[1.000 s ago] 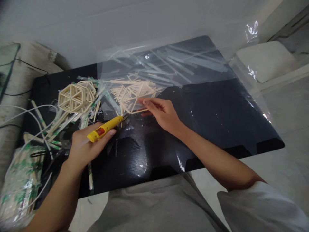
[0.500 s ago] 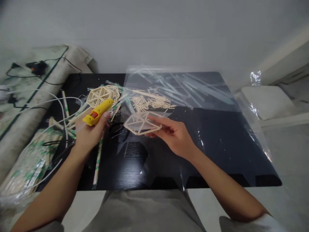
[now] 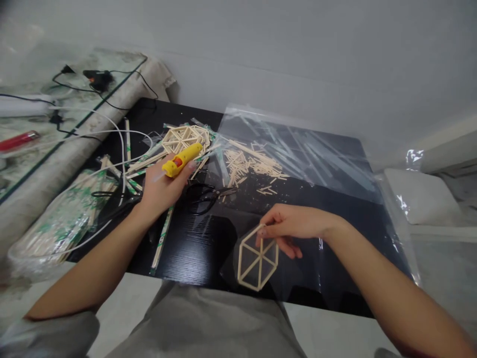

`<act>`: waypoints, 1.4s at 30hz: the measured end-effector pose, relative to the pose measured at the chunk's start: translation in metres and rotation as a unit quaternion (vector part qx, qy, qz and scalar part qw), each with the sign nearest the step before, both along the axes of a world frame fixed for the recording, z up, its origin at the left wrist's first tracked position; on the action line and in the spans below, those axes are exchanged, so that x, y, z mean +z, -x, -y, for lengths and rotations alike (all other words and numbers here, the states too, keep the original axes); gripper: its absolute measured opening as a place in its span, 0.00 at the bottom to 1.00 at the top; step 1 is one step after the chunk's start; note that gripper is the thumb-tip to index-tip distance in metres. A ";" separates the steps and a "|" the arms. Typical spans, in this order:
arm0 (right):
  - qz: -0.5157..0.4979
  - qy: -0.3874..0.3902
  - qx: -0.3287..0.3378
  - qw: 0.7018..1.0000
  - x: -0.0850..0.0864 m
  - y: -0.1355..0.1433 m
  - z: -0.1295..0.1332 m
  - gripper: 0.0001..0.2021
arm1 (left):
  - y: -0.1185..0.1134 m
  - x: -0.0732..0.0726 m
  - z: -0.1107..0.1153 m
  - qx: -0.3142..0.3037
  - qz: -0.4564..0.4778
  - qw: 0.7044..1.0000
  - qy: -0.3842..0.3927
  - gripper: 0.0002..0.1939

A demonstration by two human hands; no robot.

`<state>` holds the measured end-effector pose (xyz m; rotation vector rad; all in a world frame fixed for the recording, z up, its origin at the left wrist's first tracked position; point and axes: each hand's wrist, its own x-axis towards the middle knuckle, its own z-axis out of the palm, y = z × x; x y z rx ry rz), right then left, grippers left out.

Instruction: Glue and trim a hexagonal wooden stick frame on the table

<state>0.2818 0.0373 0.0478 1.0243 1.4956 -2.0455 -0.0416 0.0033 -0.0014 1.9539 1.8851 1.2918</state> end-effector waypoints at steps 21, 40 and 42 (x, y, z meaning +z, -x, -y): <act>-0.223 -0.674 0.063 0.701 -0.062 0.034 0.079 0.14 | -0.006 -0.007 -0.002 -0.001 0.017 0.999 0.027 0.18; -0.232 -0.713 0.125 0.650 -0.094 0.025 0.095 0.19 | -0.010 -0.012 -0.002 -0.008 -0.017 0.999 0.045 0.20; -0.234 -0.707 0.119 0.656 -0.095 0.024 0.095 0.19 | -0.010 -0.012 -0.002 -0.014 -0.012 0.999 0.049 0.19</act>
